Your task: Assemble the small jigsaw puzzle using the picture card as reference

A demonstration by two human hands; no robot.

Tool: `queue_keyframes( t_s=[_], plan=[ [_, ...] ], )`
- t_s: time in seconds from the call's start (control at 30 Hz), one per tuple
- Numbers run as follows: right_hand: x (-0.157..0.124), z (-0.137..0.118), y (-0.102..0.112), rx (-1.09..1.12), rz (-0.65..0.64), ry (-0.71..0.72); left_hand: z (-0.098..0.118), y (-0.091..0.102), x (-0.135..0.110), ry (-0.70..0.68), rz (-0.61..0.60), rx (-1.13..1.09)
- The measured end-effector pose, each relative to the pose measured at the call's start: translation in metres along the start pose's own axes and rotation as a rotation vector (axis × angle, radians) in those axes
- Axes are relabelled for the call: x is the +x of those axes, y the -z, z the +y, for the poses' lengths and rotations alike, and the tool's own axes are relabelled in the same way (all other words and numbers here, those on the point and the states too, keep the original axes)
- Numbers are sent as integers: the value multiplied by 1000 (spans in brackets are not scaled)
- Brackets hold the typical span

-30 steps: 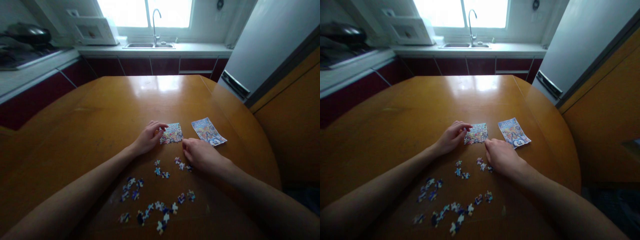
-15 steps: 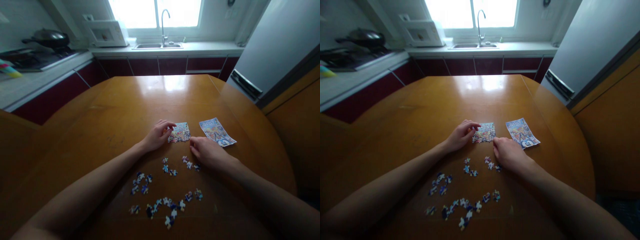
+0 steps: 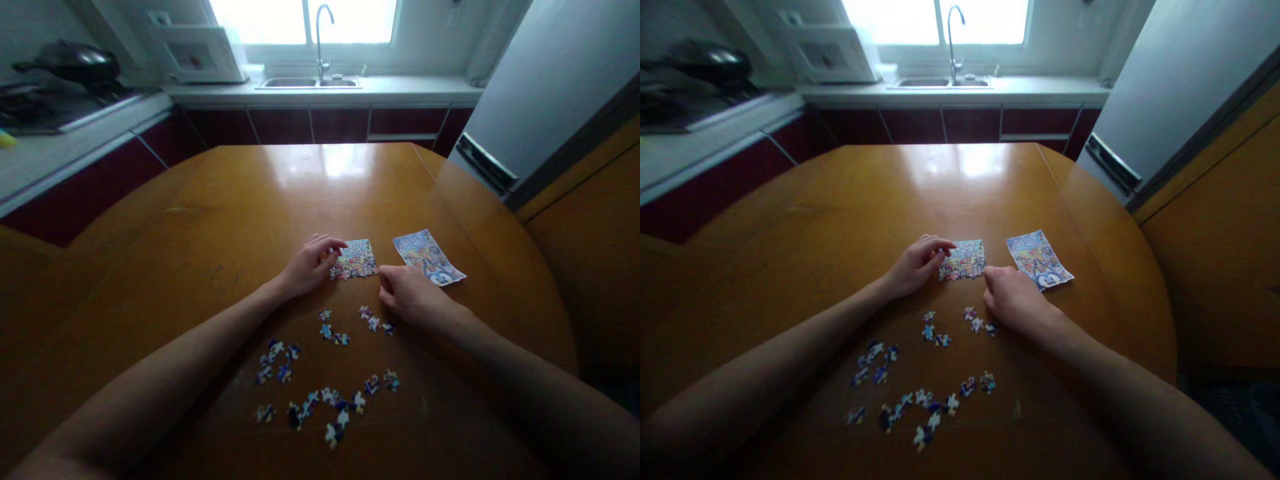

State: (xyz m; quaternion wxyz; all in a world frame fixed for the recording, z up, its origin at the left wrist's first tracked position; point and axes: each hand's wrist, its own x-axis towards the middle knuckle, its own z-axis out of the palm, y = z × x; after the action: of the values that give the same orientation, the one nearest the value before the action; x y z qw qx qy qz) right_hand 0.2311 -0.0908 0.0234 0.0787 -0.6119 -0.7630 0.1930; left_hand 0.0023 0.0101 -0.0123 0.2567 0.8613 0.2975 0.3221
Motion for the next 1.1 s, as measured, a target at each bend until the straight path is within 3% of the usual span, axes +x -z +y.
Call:
queue_keyframes(
  t_s=[0.13, 0.23, 0.37, 0.47, 0.57, 0.73, 0.9, 1.1],
  plan=[
    [-6, -3, 7, -51, -18, 21, 0, -1, 0, 4, 5, -2],
    [-22, -11, 17, -85, -67, 121, 1, -1, 1, 3, 7, -1],
    [-51, -27, 24, -99, -261, 294, 2, -1, 2, -5, 4, -3],
    [-65, -40, 20, -173, -410, 305, 1, -1, 2, -7, 2, -7],
    [-68, -51, 11, -262, -481, 300, 1, 0, 2, -8, -8, -5],
    [-67, -58, 0, -311, -526, 326, 2, 0, 2, -4, -10, -1],
    [-69, -53, -4, -274, -488, 400, 1, 0, 2, -11, -9, 3],
    [-66, -57, 1, -304, -482, 266, 1, 1, 2, -10, -13, 13]
  ],
)
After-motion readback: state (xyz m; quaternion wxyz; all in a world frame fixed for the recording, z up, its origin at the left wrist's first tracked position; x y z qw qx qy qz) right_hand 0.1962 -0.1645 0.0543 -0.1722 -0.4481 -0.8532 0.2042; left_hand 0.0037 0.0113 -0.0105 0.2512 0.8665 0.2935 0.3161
